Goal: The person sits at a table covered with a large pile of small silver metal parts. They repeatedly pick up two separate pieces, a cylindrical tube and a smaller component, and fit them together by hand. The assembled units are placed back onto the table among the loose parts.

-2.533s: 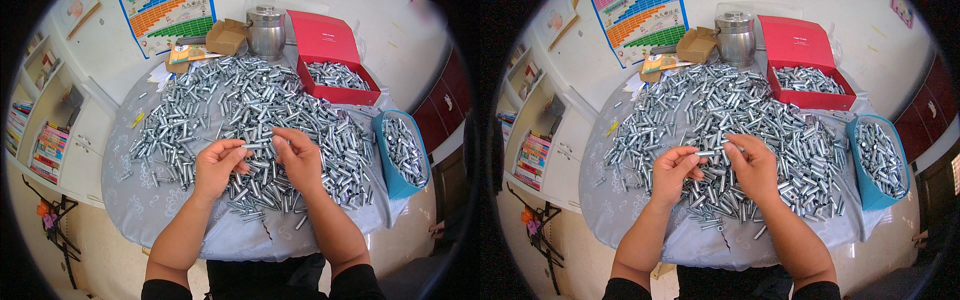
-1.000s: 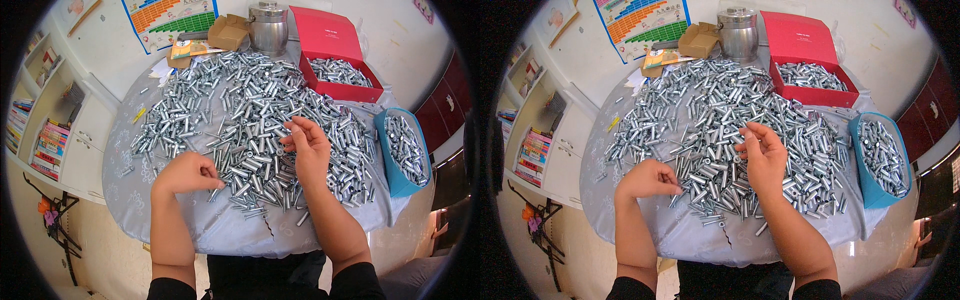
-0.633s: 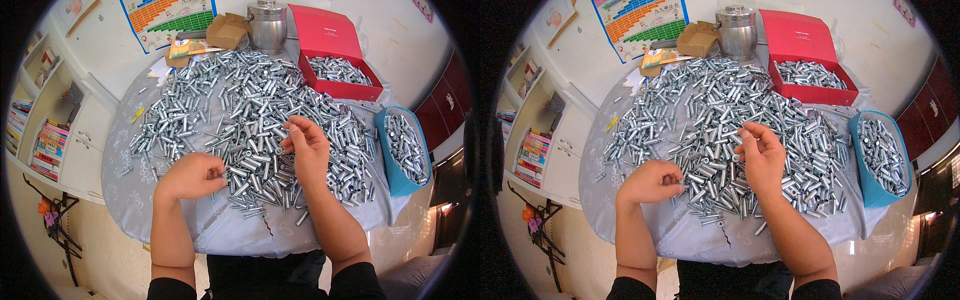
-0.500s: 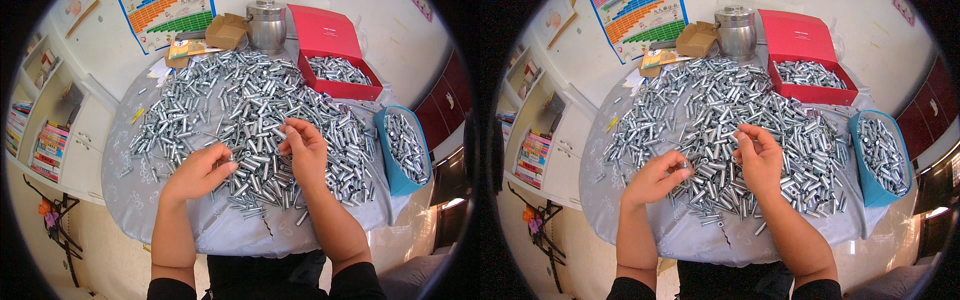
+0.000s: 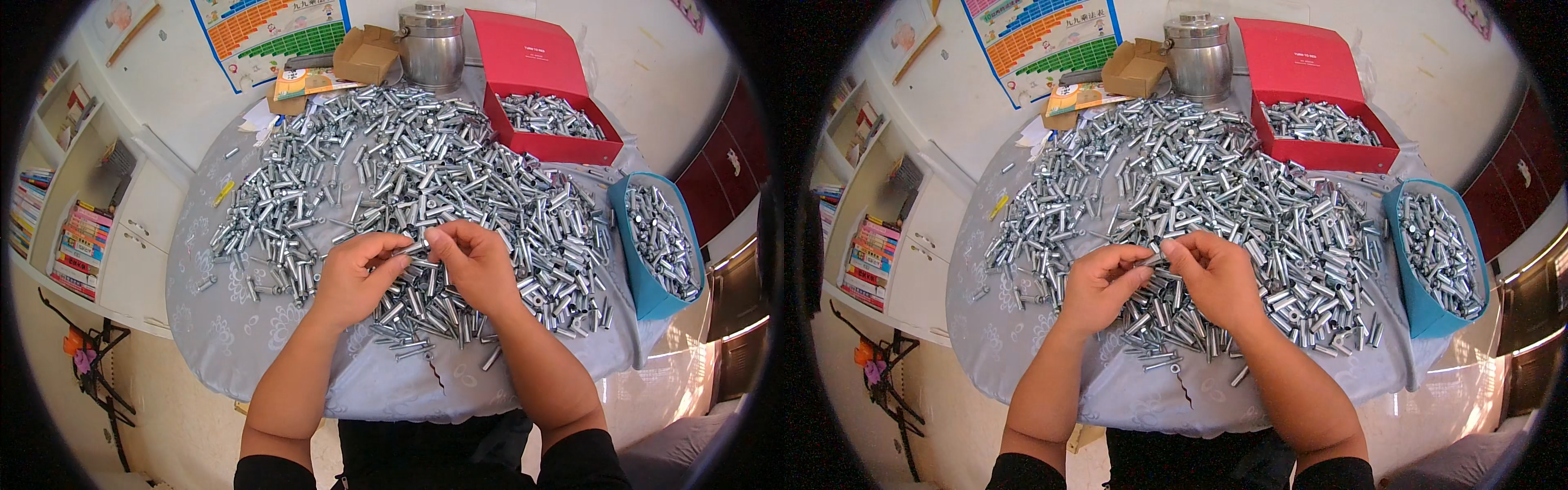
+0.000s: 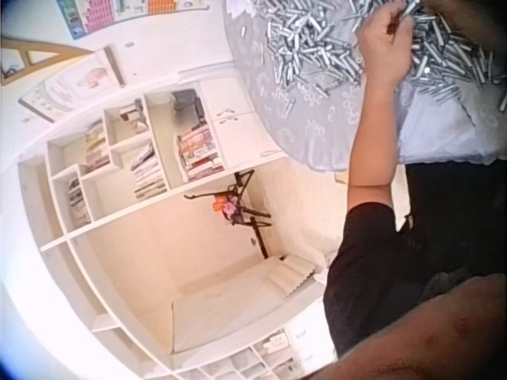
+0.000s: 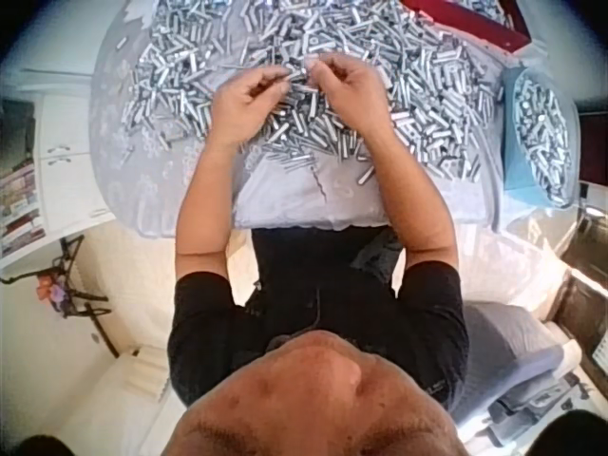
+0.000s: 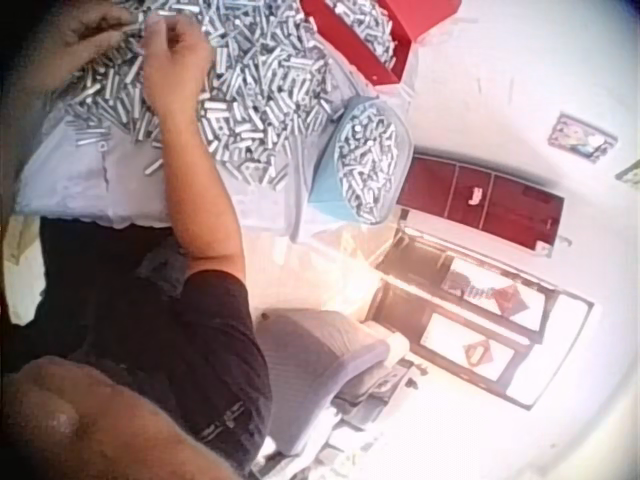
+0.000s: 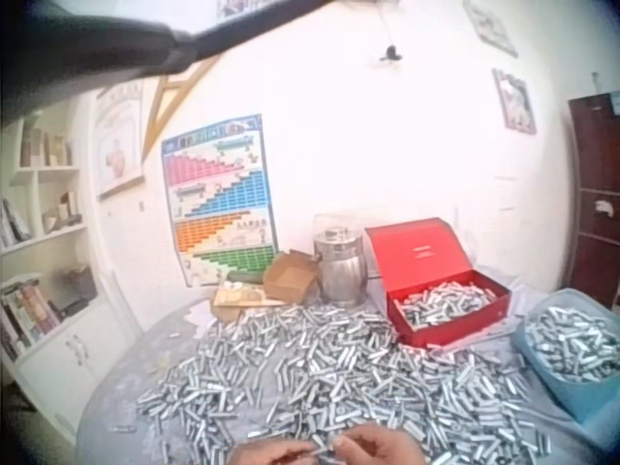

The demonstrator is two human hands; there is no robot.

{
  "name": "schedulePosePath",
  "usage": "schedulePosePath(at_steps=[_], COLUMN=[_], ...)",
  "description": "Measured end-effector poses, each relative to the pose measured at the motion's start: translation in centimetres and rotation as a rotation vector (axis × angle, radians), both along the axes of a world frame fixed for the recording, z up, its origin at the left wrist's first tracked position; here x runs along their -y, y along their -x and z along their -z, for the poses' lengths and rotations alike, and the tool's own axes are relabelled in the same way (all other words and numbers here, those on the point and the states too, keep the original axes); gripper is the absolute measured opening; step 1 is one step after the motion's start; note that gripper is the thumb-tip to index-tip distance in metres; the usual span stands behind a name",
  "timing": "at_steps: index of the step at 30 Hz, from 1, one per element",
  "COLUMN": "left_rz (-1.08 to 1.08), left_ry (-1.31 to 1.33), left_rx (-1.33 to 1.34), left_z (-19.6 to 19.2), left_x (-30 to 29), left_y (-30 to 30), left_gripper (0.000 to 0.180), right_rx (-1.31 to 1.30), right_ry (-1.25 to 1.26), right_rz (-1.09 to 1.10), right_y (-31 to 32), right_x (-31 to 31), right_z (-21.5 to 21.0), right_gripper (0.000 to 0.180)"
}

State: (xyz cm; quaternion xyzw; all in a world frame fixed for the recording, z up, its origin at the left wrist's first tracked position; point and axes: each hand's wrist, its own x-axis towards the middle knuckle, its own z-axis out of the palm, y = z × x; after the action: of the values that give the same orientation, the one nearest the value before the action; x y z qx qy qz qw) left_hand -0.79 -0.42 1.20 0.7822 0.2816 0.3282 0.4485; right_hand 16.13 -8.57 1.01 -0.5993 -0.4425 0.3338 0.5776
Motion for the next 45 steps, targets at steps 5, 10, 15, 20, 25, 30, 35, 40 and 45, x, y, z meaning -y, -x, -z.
schedulePosePath(at_steps=[5,10,15,20,25,30,35,40,45], left_rz=[-0.005,-0.012,-0.017,-0.015,-0.011,-0.019,-0.017,-0.003,0.011], left_ry=[-0.102,0.364,0.479,0.421,0.467,0.470,0.460,0.475,0.481], left_rx=[0.087,0.218,0.260,0.246,0.283,0.282,0.284,0.286,0.297], left_z=[0.49,0.30,0.43,0.77,0.79,0.63,0.64,0.52,0.53], left_x=[-0.23,0.42,-0.22,-0.23,-0.11,-0.20,-0.31,-0.17,-0.20], left_y=[-0.02,-0.32,-0.22,-0.21,-0.36,-0.23,-0.19,-0.16,-0.16], left_gripper=[0.021,0.018,0.017,0.017,0.017,0.018,0.018,0.018,0.018], right_rx=[0.092,-0.143,-0.298,-0.249,-0.122,-0.199,-0.162,-0.280,-0.222], right_ry=[0.066,0.136,-0.064,0.061,-0.042,0.059,-0.072,0.028,-0.014], right_rz=[-0.036,-0.126,-0.130,-0.126,-0.125,-0.109,-0.084,-0.144,-0.105], right_y=[0.03,-0.52,0.15,-0.09,-0.16,-0.13,0.26,-0.24,0.16], right_x=[0.10,0.10,-0.17,-0.01,0.04,-0.04,-0.16,-0.11,-0.07], right_z=[-0.28,-0.42,-0.23,-0.65,-0.13,-0.35,-0.37,-0.14,-0.48], right_gripper=[0.034,0.024,0.018,0.015,0.018,0.019,0.019,0.017,0.017])
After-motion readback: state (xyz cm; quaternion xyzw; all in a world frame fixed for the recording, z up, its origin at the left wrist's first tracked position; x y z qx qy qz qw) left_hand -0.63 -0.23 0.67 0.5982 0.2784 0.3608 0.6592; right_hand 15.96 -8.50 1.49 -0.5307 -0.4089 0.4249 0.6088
